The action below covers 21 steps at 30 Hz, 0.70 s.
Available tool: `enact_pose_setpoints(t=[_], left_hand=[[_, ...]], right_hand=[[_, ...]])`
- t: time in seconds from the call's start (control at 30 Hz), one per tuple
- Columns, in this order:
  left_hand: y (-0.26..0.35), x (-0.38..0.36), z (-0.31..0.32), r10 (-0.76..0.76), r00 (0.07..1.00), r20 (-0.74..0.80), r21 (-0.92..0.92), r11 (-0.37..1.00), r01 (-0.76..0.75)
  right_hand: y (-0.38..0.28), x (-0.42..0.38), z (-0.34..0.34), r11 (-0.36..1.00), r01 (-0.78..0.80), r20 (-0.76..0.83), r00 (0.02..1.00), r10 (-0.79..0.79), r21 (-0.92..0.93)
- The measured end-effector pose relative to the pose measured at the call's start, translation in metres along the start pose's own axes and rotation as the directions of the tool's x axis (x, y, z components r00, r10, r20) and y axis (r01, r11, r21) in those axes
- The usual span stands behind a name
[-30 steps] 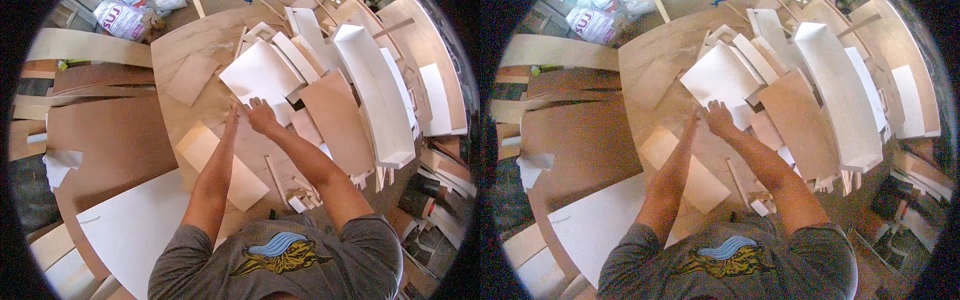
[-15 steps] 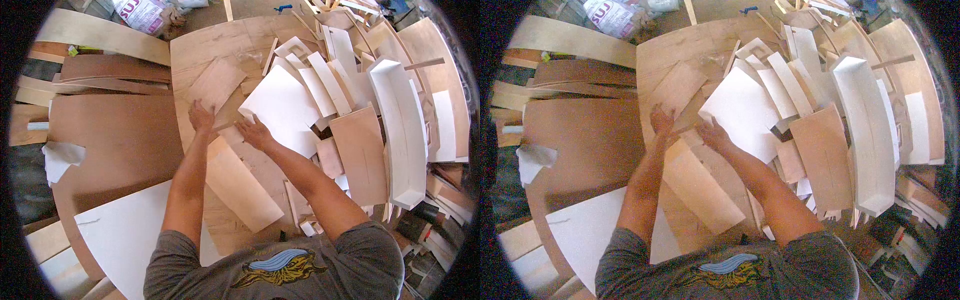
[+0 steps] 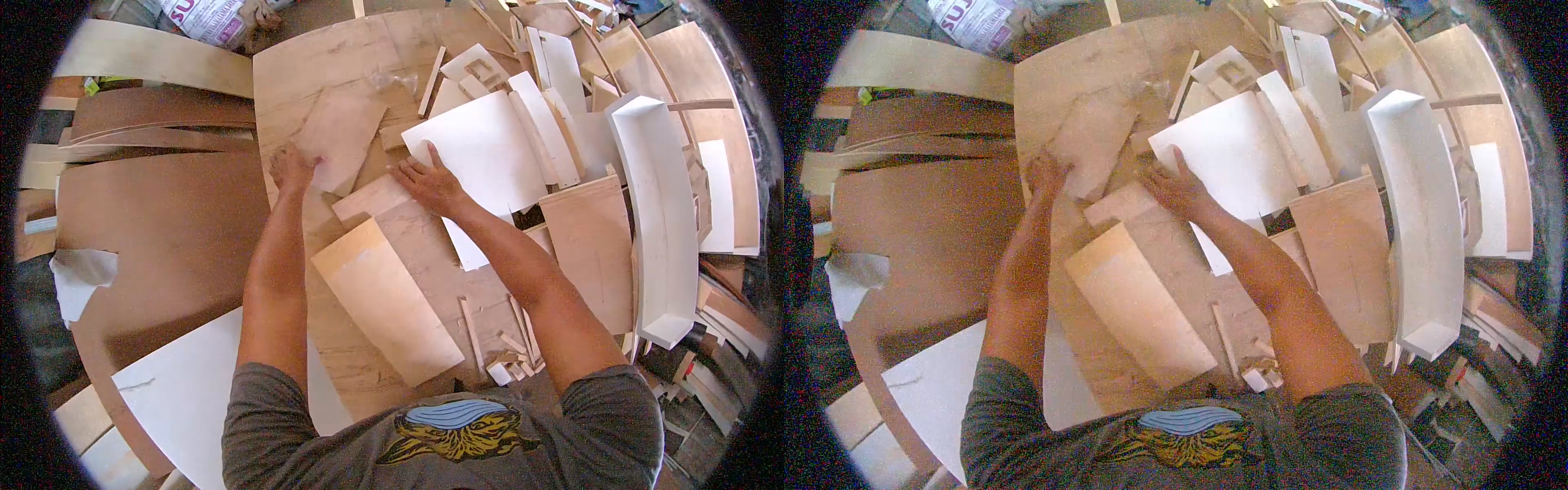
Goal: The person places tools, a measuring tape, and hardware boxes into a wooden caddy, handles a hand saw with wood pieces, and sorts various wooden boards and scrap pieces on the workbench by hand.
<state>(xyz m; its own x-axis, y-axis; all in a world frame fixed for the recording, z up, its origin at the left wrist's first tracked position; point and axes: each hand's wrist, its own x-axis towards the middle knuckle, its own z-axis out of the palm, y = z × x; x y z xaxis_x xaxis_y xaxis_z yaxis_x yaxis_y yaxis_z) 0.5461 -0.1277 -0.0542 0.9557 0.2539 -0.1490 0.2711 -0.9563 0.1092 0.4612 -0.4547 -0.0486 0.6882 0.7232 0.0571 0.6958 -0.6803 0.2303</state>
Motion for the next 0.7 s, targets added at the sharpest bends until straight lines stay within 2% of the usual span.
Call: enact_pose_setpoints(t=[0.03,0.13,0.17,0.23,0.3,0.33,0.37,0.43,0.53,0.63,0.7], left_hand=[[0.0,-0.002,-0.002,-0.017,1.0,-0.002,-0.01,1.0,0.017],[-0.009,0.0,0.005,-0.128,0.979,0.16,-0.136,0.979,0.15],[-0.01,-0.004,0.008,-0.145,0.979,0.142,-0.128,0.978,0.163],[0.007,-0.032,-0.025,-0.182,0.978,0.103,-0.113,0.975,0.193],[0.002,-0.029,-0.019,-0.258,0.954,0.154,-0.266,0.919,0.291],[-0.008,-0.02,-0.002,-0.215,0.957,0.196,-0.369,0.888,0.275],[-0.019,-0.011,0.015,-0.172,0.956,0.237,-0.468,0.842,0.267],[-0.057,0.022,0.074,0.08,0.956,0.282,-0.706,0.693,0.15],[-0.051,-0.004,0.029,0.048,0.967,0.252,-0.748,0.643,0.163],[-0.044,-0.044,-0.005,0.054,0.996,0.07,-0.951,0.304,0.051],[-0.042,-0.086,-0.036,-0.063,0.995,0.074,-0.924,0.37,0.092]], right_hand=[[0.0,-0.001,-0.001,1.0,-0.006,-0.066,0.998,0.006,0.001],[0.002,-0.005,-0.013,0.998,0.037,0.024,0.999,-0.036,-0.047],[0.001,-0.009,-0.011,0.999,0.024,0.007,1.0,-0.024,-0.035],[-0.001,-0.013,0.0,1.0,0.004,-0.03,1.0,-0.005,-0.011],[-0.005,-0.012,0.008,0.999,-0.028,-0.114,0.993,0.024,-0.035],[-0.007,-0.01,0.008,0.998,-0.048,-0.156,0.987,0.041,-0.044],[-0.009,-0.007,-0.001,0.995,-0.094,-0.123,0.988,0.098,0.034],[-0.014,0.004,-0.027,0.964,-0.189,-0.047,0.978,0.201,0.186],[-0.02,0.02,-0.044,0.858,-0.329,0.074,0.942,0.327,0.395],[-0.024,0.022,-0.069,0.613,-0.334,0.098,0.918,0.384,0.716],[-0.043,0.015,-0.097,0.47,-0.414,0.206,0.878,0.433,0.779]])
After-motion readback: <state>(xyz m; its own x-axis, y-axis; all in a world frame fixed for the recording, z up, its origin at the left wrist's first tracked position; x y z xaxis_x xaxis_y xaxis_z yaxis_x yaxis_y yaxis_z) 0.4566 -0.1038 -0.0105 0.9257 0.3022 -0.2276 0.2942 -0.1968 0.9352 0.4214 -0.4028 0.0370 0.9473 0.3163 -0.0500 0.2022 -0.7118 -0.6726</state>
